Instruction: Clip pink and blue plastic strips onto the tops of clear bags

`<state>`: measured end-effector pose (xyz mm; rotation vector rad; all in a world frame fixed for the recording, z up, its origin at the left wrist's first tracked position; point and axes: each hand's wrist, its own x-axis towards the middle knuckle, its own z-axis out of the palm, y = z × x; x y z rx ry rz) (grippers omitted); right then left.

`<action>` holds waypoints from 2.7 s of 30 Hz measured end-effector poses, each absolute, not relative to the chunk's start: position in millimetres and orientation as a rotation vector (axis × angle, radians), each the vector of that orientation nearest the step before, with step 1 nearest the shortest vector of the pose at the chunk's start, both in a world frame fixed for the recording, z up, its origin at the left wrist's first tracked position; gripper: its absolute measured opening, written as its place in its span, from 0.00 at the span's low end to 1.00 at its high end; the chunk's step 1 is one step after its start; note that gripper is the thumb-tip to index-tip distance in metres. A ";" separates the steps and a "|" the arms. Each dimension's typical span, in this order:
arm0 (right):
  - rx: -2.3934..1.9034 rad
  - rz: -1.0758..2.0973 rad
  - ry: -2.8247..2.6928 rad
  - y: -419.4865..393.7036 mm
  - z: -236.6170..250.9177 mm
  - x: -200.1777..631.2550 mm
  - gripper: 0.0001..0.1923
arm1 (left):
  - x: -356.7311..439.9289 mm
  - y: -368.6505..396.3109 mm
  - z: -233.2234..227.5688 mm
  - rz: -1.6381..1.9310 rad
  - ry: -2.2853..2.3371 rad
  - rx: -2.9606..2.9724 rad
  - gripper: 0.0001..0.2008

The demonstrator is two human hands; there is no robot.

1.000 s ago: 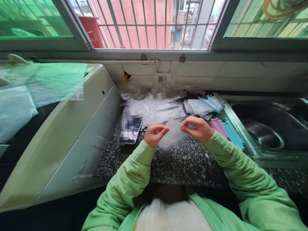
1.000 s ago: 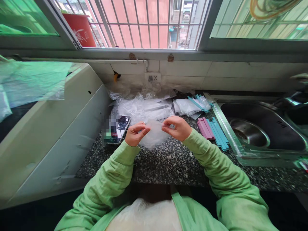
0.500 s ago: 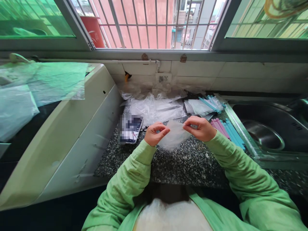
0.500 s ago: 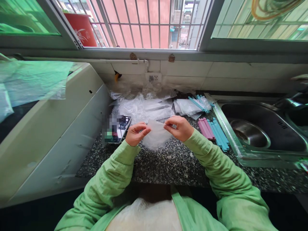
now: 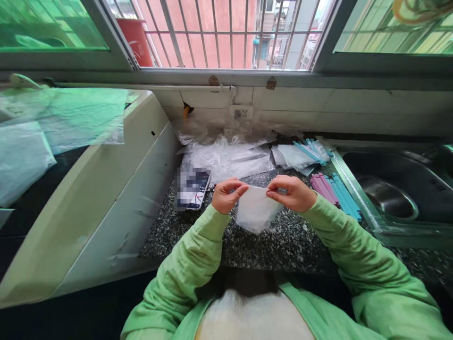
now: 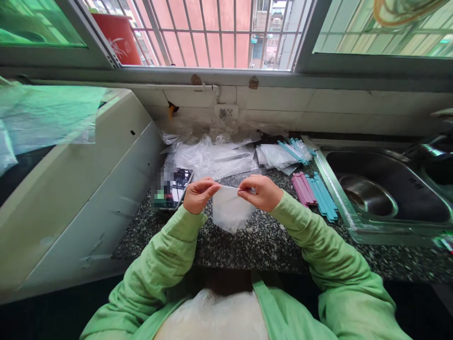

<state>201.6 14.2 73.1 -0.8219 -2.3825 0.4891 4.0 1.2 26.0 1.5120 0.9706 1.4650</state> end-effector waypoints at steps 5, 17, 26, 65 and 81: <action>-0.871 0.519 -2.331 15.6 74.9 204.4 0.08 | 2.7 2.7 27.1 1.513 0.958 1.442 0.11; -1.025 0.505 -2.229 18.4 75.8 209.1 0.10 | -1.5 7.2 24.7 1.616 1.031 1.273 0.13; -1.030 0.498 -2.212 20.0 75.6 209.5 0.08 | -2.1 9.0 18.8 1.637 1.002 1.250 0.11; -1.217 0.969 -1.910 42.2 60.1 212.4 0.20 | 15.8 11.0 6.7 1.158 0.972 0.966 0.21; -2.030 0.037 -1.701 -4.6 39.8 339.0 0.15 | 12.3 18.6 -8.0 1.355 1.220 1.546 0.13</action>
